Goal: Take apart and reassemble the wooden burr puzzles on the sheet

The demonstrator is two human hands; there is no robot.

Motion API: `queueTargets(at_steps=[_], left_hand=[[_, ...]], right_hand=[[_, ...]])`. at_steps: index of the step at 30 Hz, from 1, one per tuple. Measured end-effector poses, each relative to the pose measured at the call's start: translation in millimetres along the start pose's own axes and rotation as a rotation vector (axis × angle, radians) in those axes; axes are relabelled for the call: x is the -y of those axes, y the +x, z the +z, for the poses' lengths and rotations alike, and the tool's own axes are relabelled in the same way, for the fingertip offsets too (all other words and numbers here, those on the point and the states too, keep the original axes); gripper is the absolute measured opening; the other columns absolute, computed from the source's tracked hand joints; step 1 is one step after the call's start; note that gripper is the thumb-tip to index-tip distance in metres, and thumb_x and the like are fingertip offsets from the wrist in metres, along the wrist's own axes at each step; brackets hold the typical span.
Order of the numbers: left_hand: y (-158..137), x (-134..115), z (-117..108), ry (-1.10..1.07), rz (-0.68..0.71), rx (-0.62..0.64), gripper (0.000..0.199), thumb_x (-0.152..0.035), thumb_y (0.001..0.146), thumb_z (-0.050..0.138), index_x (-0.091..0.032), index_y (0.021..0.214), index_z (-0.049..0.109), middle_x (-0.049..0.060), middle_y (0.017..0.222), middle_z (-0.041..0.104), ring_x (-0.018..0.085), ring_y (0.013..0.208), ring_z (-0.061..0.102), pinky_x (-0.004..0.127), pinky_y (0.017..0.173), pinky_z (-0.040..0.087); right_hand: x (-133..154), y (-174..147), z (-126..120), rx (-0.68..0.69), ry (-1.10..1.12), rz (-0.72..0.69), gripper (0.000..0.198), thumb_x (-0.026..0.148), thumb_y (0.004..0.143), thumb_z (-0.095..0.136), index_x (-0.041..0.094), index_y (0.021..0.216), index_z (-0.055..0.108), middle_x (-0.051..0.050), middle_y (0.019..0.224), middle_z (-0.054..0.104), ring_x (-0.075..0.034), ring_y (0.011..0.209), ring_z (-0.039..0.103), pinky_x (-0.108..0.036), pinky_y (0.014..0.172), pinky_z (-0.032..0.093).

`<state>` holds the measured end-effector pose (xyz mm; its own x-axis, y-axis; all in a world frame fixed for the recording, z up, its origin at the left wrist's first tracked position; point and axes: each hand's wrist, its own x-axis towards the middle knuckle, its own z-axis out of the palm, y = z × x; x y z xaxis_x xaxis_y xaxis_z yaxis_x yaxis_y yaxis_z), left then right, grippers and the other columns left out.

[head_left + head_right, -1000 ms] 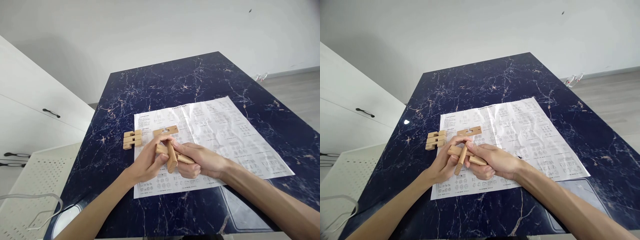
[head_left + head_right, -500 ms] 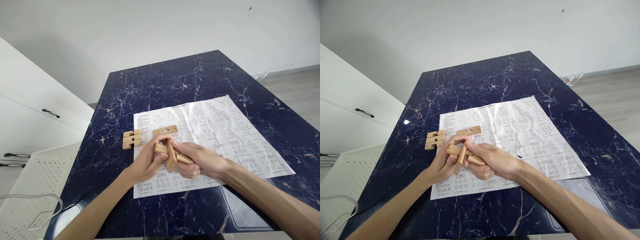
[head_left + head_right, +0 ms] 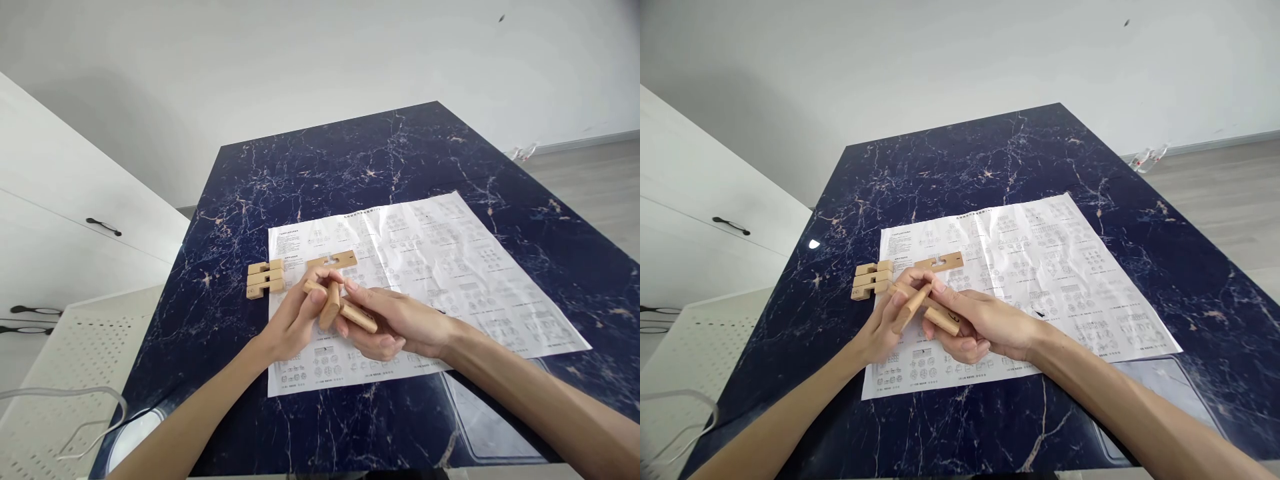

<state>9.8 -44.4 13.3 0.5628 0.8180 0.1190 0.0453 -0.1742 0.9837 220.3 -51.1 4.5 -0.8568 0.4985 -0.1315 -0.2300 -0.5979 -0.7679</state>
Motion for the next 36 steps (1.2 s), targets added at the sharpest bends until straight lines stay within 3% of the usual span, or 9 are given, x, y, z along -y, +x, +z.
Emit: queueTargets(at_steps=[3, 6, 10, 12, 15, 21, 25, 30, 36], left_hand=[[1.2, 0.7, -0.5, -0.118, -0.051, -0.038, 0.056, -0.070, 0.108, 0.037, -0.020, 0.116, 0.061, 0.005, 0.087, 0.065, 0.020, 0.077, 0.063, 0.038, 0.079, 0.052], [3.8, 5.1, -2.4, -0.213, -0.068, -0.121, 0.057, -0.070, 0.107, 0.040, -0.019, 0.113, 0.064, 0.004, 0.090, 0.061, 0.017, 0.075, 0.059, 0.035, 0.077, 0.051], [9.5, 9.2, -6.2, -0.316, -0.060, -0.190, 0.057, -0.070, 0.106, 0.043, -0.018, 0.109, 0.066, 0.003, 0.087, 0.059, 0.015, 0.066, 0.053, 0.034, 0.069, 0.048], [12.1, 9.2, -7.6, -0.350, -0.058, -0.212, 0.062, -0.075, 0.103, 0.044, -0.018, 0.107, 0.066, 0.002, 0.084, 0.059, 0.014, 0.061, 0.051, 0.034, 0.067, 0.046], [14.3, 8.1, -8.3, -0.372, -0.053, -0.236, 0.063, -0.078, 0.099, 0.048, -0.018, 0.104, 0.066, 0.001, 0.081, 0.057, 0.013, 0.059, 0.050, 0.034, 0.065, 0.045], [14.9, 6.6, -7.1, -0.376, -0.057, -0.255, 0.057, -0.074, 0.099, 0.052, -0.019, 0.096, 0.065, 0.003, 0.085, 0.061, 0.013, 0.059, 0.051, 0.033, 0.062, 0.046], [14.9, 7.5, -6.9, -0.367, -0.077, -0.272, 0.057, -0.072, 0.102, 0.047, -0.018, 0.095, 0.064, 0.005, 0.087, 0.062, 0.013, 0.060, 0.051, 0.034, 0.062, 0.047], [15.1, 7.8, -7.1, -0.375, -0.098, -0.265, 0.061, -0.071, 0.105, 0.039, -0.017, 0.099, 0.066, 0.003, 0.080, 0.059, 0.014, 0.059, 0.050, 0.034, 0.065, 0.047], [15.3, 8.0, -7.7, -0.360, -0.095, -0.266, 0.063, -0.076, 0.102, 0.043, -0.017, 0.099, 0.066, 0.004, 0.084, 0.061, 0.014, 0.059, 0.050, 0.034, 0.063, 0.046]], right_hand=[[3.4, -0.9, 1.0, -0.075, -0.077, -0.023, 0.063, 0.070, 0.110, 0.032, 0.017, 0.094, 0.063, 0.011, 0.050, 0.036, -0.007, 0.041, 0.019, -0.024, 0.042, 0.020], [6.0, -1.5, 3.0, -0.350, -0.261, -0.122, 0.061, 0.070, 0.109, 0.035, 0.019, 0.091, 0.062, 0.009, 0.050, 0.037, -0.009, 0.043, 0.024, -0.026, 0.046, 0.023], [2.6, -0.2, 1.3, -0.830, -0.812, -0.306, 0.042, 0.053, 0.112, 0.045, 0.022, 0.088, 0.061, 0.003, 0.062, 0.051, -0.014, 0.052, 0.041, -0.030, 0.053, 0.034], [-1.5, 1.9, -1.7, -0.926, -1.109, -0.417, 0.024, 0.038, 0.110, 0.052, 0.021, 0.097, 0.064, -0.004, 0.081, 0.063, -0.018, 0.066, 0.055, -0.033, 0.063, 0.045], [-7.3, 5.2, -6.8, -0.897, -1.401, -0.560, 0.020, 0.022, 0.106, 0.054, 0.019, 0.120, 0.067, -0.014, 0.119, 0.068, -0.028, 0.107, 0.066, -0.044, 0.092, 0.056], [-15.6, 7.5, -15.5, -0.784, -1.641, -0.495, 0.041, 0.019, 0.105, 0.054, 0.021, 0.145, 0.058, -0.013, 0.157, 0.058, -0.038, 0.151, 0.044, -0.063, 0.118, 0.045], [-16.7, 7.9, -19.0, -0.763, -1.653, -0.503, 0.034, 0.021, 0.106, 0.056, 0.020, 0.139, 0.062, -0.012, 0.145, 0.068, -0.038, 0.145, 0.050, -0.061, 0.116, 0.046], [-12.1, 8.6, -15.9, -0.812, -1.563, -0.475, 0.013, 0.020, 0.105, 0.058, 0.020, 0.111, 0.069, -0.011, 0.109, 0.076, -0.032, 0.109, 0.063, -0.049, 0.095, 0.055], [-13.6, 8.6, -15.9, -0.860, -1.495, -0.431, 0.011, 0.027, 0.105, 0.060, 0.020, 0.111, 0.066, -0.012, 0.108, 0.072, -0.030, 0.099, 0.061, -0.047, 0.088, 0.053]])
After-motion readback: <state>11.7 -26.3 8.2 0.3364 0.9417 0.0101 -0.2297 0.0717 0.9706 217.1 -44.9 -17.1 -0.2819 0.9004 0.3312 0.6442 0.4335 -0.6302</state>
